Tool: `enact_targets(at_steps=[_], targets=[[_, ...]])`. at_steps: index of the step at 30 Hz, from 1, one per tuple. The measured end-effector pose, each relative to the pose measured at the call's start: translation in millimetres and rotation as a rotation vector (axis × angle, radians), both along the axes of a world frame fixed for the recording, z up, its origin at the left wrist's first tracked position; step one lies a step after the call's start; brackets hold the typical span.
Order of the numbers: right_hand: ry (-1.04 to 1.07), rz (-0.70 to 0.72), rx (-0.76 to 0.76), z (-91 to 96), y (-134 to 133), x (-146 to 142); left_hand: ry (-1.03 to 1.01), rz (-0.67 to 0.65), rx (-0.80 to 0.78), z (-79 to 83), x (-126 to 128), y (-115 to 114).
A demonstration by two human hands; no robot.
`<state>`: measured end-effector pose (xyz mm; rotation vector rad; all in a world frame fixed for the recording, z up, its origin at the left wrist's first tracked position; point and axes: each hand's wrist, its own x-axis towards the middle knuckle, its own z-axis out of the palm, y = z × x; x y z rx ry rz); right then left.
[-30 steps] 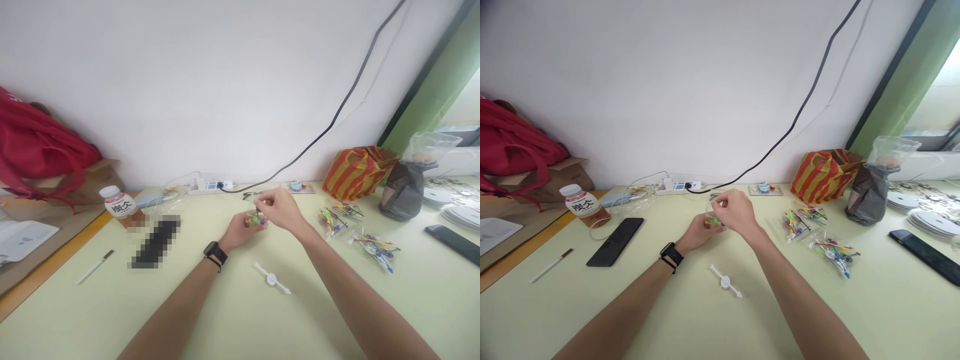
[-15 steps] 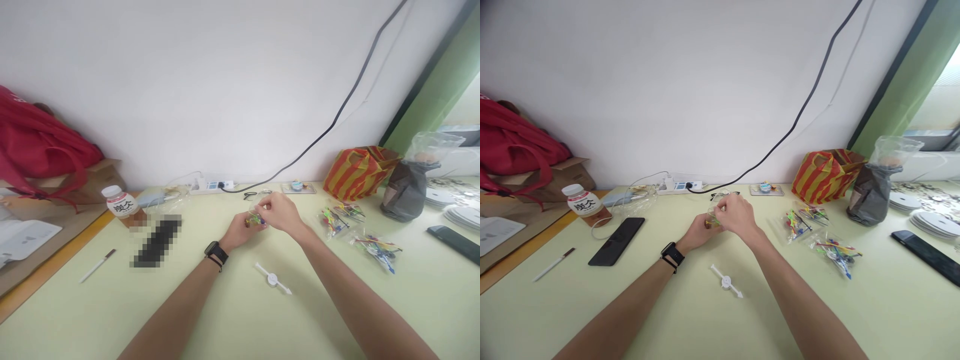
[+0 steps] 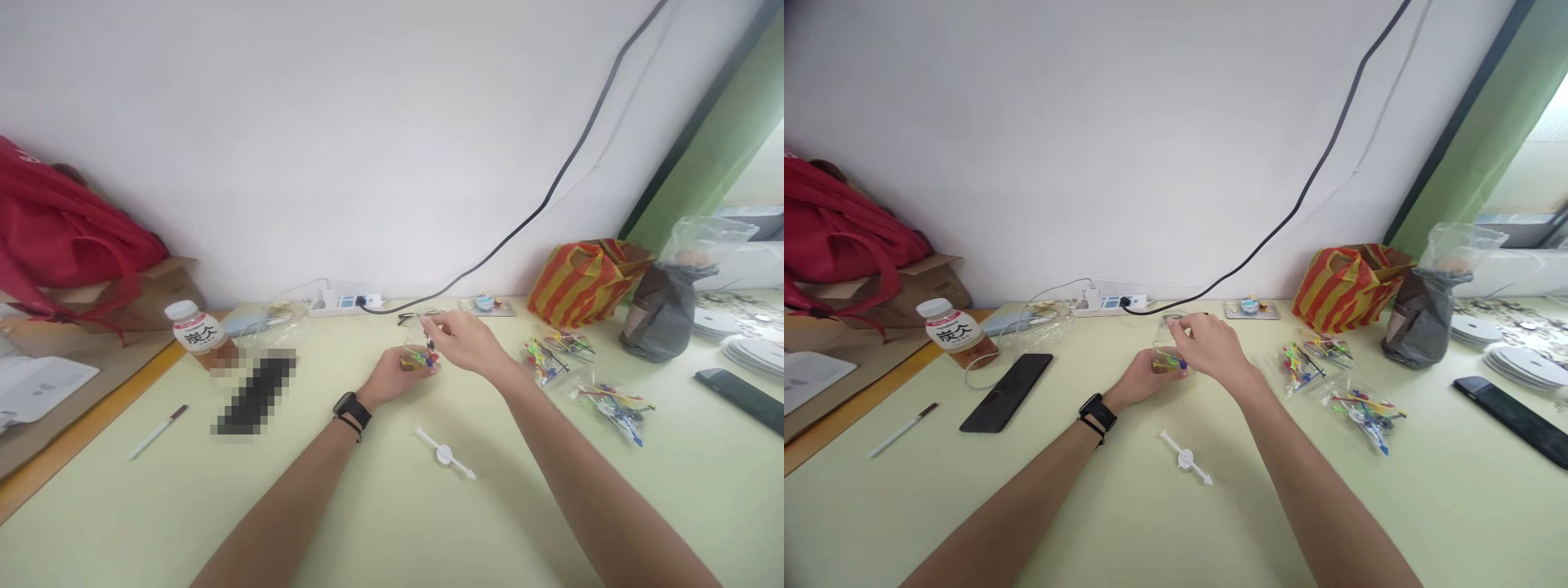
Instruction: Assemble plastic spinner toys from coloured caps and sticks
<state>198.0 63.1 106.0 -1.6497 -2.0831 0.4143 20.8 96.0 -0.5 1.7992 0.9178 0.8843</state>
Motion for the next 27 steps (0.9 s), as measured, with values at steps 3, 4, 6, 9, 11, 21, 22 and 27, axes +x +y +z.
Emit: enact_targets(at_steps=[3, 4, 6, 9, 11, 21, 22, 27], targets=[[0.048, 0.156, -0.160, 1.2, 0, 5, -0.003, -0.026, 0.009, -1.9, -1, 0], [0.061, 0.173, -0.174, 1.3, 0, 6, -0.005, -0.030, 0.017, -2.5, -1, 1], [0.070, 0.157, -0.137, 1.9, -1, 6, -0.001, -0.025, 0.026, -3.6, -1, 2], [0.082, 0.152, -0.104, 4.1, -3, 7, 0.004, 0.001, 0.039, -5.5, -2, 4], [0.104, 0.181, -0.119, 5.1, -4, 8, -0.004, 0.014, 0.045, -6.9, -2, 6], [0.170, 0.240, 0.134, -5.5, 7, 18, -0.089, 0.021, -0.005, -7.1, -3, 4], [0.150, 0.243, 0.112, -6.2, 6, 18, -0.083, 0.028, 0.010, -6.7, -3, 3], [0.002, 0.208, 0.083, -10.0, 4, 18, -0.072, 0.070, 0.068, -6.7, -2, 3]])
